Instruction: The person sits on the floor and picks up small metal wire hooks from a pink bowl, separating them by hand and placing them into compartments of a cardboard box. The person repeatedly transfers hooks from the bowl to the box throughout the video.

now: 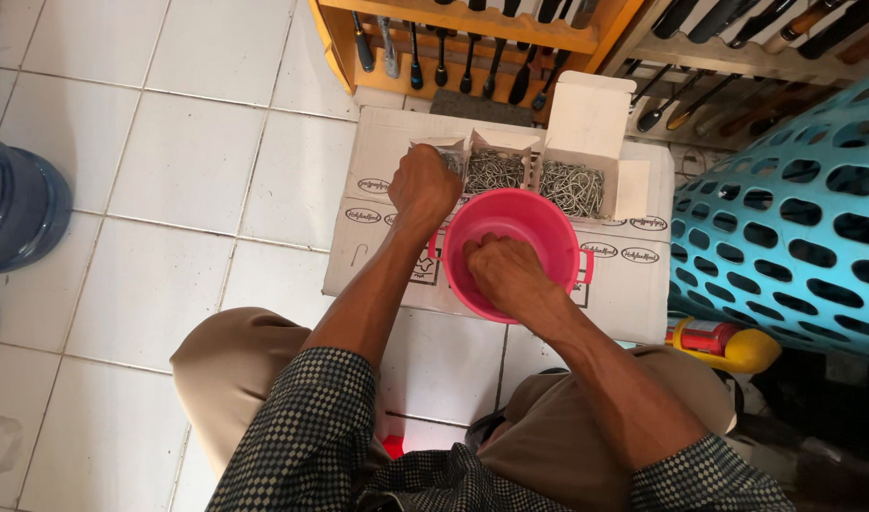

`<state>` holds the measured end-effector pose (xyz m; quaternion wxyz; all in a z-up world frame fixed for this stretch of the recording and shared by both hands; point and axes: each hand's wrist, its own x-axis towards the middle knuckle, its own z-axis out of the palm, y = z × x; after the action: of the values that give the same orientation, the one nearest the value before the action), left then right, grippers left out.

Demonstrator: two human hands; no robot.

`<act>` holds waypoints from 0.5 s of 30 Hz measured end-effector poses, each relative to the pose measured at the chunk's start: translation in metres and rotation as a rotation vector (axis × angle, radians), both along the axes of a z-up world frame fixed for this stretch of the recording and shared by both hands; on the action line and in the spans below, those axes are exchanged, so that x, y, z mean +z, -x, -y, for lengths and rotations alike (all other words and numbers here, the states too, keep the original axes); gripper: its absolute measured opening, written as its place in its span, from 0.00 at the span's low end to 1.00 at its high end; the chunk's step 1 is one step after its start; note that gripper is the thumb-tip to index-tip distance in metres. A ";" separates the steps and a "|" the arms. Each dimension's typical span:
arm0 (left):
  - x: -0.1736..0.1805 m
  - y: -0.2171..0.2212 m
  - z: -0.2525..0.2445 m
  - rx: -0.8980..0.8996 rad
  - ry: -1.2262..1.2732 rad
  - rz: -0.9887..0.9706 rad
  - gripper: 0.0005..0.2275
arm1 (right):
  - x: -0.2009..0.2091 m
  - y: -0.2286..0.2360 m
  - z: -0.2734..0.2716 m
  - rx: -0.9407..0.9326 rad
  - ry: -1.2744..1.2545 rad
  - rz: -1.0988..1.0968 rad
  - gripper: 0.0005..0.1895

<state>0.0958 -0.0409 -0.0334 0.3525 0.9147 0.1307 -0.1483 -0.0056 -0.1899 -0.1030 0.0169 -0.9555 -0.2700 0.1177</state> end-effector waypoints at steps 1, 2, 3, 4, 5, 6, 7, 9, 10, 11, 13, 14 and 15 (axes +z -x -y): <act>-0.002 -0.003 0.001 -0.002 0.000 -0.001 0.13 | -0.001 0.000 0.001 -0.002 0.000 -0.001 0.09; -0.005 -0.005 0.002 -0.017 -0.011 0.018 0.13 | -0.002 0.000 0.001 -0.002 -0.017 0.007 0.09; -0.007 -0.008 0.002 -0.029 -0.022 0.037 0.13 | -0.003 0.000 0.001 0.000 -0.034 0.014 0.09; -0.006 -0.009 0.003 -0.030 -0.022 0.036 0.13 | -0.004 0.001 0.001 -0.001 -0.034 0.013 0.09; -0.004 -0.010 0.004 -0.031 -0.017 0.035 0.13 | -0.004 0.000 0.001 0.013 -0.036 0.029 0.08; -0.003 -0.012 0.005 -0.032 -0.011 0.035 0.13 | -0.004 0.000 0.002 0.026 -0.037 0.046 0.08; -0.007 -0.015 0.004 -0.033 -0.011 0.033 0.13 | -0.006 0.000 0.002 0.025 -0.037 0.044 0.08; -0.016 -0.020 0.002 -0.049 -0.017 0.020 0.14 | -0.011 -0.001 0.002 0.018 -0.035 0.052 0.08; -0.020 -0.020 0.000 -0.049 -0.017 0.019 0.14 | -0.002 0.001 0.001 0.017 -0.036 0.051 0.08; -0.024 -0.020 -0.002 -0.058 -0.001 0.027 0.12 | 0.006 0.002 0.000 0.024 -0.020 0.045 0.08; -0.018 -0.014 -0.008 -0.070 0.012 0.031 0.11 | 0.010 0.001 0.002 0.028 -0.006 0.036 0.08; -0.007 -0.007 -0.012 -0.110 0.036 0.024 0.11 | 0.006 -0.001 0.004 0.010 -0.040 0.010 0.09; 0.004 0.000 -0.018 -0.145 0.059 0.018 0.11 | 0.002 -0.004 0.005 -0.003 -0.075 -0.014 0.10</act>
<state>0.0956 -0.0229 -0.0292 0.3691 0.9122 0.0567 -0.1689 -0.0012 -0.1954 -0.1009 0.0550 -0.9537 -0.2727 0.1140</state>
